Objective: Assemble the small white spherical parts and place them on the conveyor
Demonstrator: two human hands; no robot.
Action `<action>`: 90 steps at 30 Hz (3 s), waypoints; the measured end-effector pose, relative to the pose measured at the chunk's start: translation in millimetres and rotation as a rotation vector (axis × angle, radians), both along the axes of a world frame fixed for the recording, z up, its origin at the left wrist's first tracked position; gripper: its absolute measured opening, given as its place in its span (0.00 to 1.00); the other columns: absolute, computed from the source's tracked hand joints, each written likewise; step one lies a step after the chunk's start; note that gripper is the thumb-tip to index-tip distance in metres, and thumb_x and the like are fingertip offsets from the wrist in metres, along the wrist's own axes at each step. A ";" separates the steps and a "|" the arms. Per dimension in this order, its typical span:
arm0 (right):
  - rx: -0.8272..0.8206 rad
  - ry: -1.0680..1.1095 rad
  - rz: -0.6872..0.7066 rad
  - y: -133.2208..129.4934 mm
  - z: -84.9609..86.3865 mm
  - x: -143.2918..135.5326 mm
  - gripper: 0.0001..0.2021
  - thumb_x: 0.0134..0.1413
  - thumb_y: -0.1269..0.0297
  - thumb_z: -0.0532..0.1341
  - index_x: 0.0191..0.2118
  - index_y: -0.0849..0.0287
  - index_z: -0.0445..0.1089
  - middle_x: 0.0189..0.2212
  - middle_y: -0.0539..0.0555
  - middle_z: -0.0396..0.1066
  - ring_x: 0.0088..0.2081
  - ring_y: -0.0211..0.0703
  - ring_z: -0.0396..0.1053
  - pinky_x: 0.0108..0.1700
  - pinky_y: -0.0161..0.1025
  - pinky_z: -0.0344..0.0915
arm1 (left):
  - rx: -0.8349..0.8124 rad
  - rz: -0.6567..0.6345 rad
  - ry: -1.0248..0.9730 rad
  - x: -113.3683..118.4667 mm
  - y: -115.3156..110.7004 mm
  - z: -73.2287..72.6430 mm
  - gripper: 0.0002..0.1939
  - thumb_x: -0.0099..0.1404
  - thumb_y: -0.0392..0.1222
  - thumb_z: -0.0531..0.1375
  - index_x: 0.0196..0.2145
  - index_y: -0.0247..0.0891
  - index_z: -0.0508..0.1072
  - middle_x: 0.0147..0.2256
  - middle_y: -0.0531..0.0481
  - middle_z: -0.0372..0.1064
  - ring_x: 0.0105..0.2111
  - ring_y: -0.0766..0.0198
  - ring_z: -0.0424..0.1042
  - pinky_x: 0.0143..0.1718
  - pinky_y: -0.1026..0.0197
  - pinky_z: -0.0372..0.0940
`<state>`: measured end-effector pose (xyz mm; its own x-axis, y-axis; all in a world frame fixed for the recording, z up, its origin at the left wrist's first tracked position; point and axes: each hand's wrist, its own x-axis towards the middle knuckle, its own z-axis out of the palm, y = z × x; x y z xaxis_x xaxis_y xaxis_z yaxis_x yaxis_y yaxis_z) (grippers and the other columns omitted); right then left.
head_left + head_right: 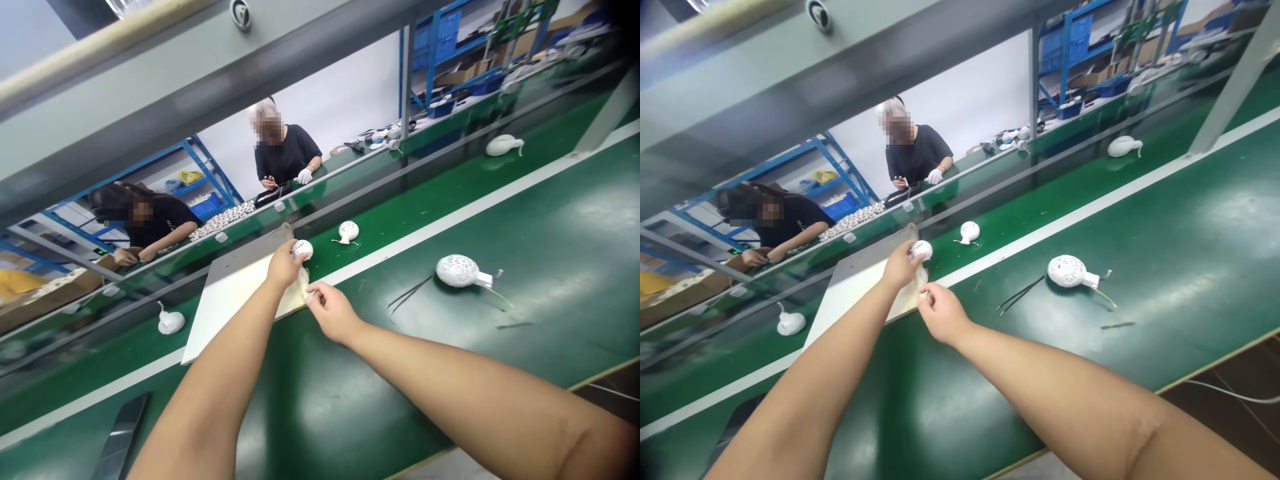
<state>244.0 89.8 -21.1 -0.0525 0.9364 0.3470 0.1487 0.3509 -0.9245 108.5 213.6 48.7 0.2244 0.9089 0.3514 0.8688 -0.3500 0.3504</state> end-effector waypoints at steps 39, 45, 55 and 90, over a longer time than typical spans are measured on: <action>0.039 -0.199 0.363 -22.8 8.4 18.9 0.18 0.67 0.56 0.51 0.42 0.56 0.78 0.44 0.55 0.78 0.49 0.48 0.73 0.56 0.49 0.66 | -0.106 -0.044 0.120 -3.2 -200.3 -39.0 0.26 0.72 0.56 0.46 0.37 0.38 0.78 0.32 0.40 0.76 0.31 0.51 0.74 0.29 0.56 0.58; 0.105 -0.244 0.333 -25.5 11.2 19.0 0.19 0.67 0.58 0.50 0.41 0.56 0.78 0.39 0.54 0.78 0.44 0.47 0.74 0.51 0.46 0.68 | -0.072 -0.018 0.147 -5.4 -200.5 -34.3 0.26 0.71 0.58 0.49 0.38 0.35 0.78 0.33 0.39 0.76 0.32 0.50 0.75 0.30 0.55 0.60; 0.217 -0.278 0.312 -31.4 14.3 17.9 0.19 0.67 0.60 0.49 0.40 0.59 0.78 0.39 0.55 0.79 0.42 0.44 0.76 0.48 0.42 0.69 | -0.111 -0.030 0.267 0.0 -201.9 -29.5 0.24 0.72 0.53 0.47 0.36 0.37 0.77 0.33 0.43 0.78 0.32 0.51 0.77 0.28 0.57 0.60; 0.147 -0.031 0.493 -21.6 17.3 30.8 0.34 0.55 0.45 0.64 0.63 0.54 0.60 0.62 0.60 0.64 0.61 0.56 0.65 0.61 0.52 0.64 | -0.552 -0.191 -1.366 -18.3 -176.8 -60.3 0.30 0.71 0.63 0.47 0.18 0.39 0.58 0.15 0.54 0.55 0.18 0.66 0.60 0.26 0.62 0.60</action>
<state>274.8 68.2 -3.7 -0.4883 0.7392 0.4639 -0.0406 0.5118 -0.8582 90.2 36.9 -11.6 0.1419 0.9898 0.0123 -0.2767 0.0277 0.9605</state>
